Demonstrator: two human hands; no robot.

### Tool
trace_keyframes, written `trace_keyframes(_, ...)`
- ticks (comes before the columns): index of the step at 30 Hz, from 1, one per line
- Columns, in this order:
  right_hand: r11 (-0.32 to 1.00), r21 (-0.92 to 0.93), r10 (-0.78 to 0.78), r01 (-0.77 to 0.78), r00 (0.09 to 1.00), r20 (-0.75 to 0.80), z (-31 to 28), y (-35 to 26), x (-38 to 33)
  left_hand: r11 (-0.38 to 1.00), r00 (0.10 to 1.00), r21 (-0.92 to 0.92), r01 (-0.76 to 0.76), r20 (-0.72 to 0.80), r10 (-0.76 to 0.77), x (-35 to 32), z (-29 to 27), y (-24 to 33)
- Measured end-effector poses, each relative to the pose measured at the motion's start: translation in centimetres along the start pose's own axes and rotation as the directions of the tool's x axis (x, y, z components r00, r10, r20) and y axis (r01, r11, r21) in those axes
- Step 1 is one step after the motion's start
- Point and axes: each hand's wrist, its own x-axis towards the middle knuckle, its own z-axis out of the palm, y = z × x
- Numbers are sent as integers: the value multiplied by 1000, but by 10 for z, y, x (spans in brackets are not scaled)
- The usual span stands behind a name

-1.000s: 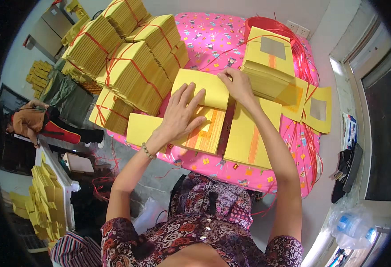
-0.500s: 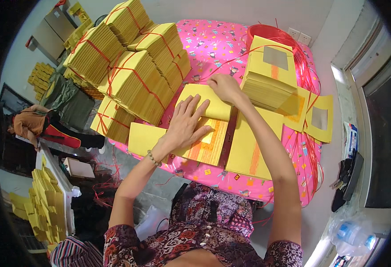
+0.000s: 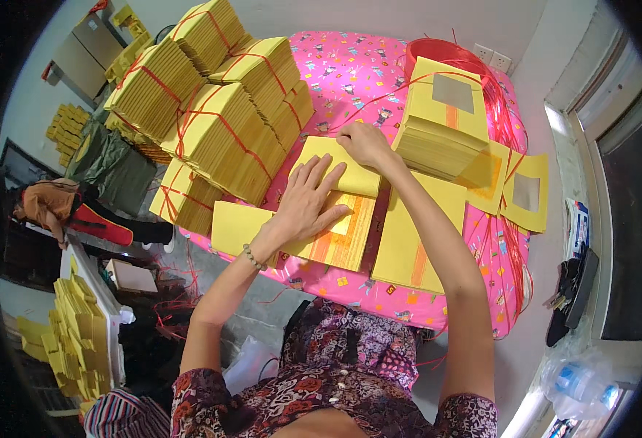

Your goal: Folding and stacking individual sheets of yellow joss paper on a table.

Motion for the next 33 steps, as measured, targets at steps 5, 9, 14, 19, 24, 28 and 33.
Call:
trace_keyframes(5, 1000, 29, -3, 4, 1000, -27, 2, -2, -2, 1000, 1000, -10, 5, 12, -5, -2, -2, 0)
trace_keyframes(9, 999, 31, 33, -33, 999, -10, 2, -1, -2, 997, 999, -75, 12, 45, -8, -2, -6, 1)
trace_keyframes(14, 999, 51, 19, -18, 999, -35, 5, 4, -1, 997, 999, -70, -20, 48, 23, -4, -12, 4)
trace_keyframes(19, 1000, 12, 2, -2, 999, -36, 6, 1, 0, 998, 997, -61, -24, 65, 28, -8, -13, 4)
trace_keyframes(24, 999, 22, 31, -30, 999, -30, 5, 3, -2, 998, 996, -28, -60, 64, 62, -9, -10, 5)
trace_keyframes(28, 996, 80, -28, 44, 982, -188, -4, 0, -17, 998, 995, -39, -52, 80, 55, -10, -11, 4)
trace_keyframes(33, 983, -67, -183, 171, 951, -250, -15, -11, -84, 996, 995, -76, -39, 85, 46, -11, -14, 5)
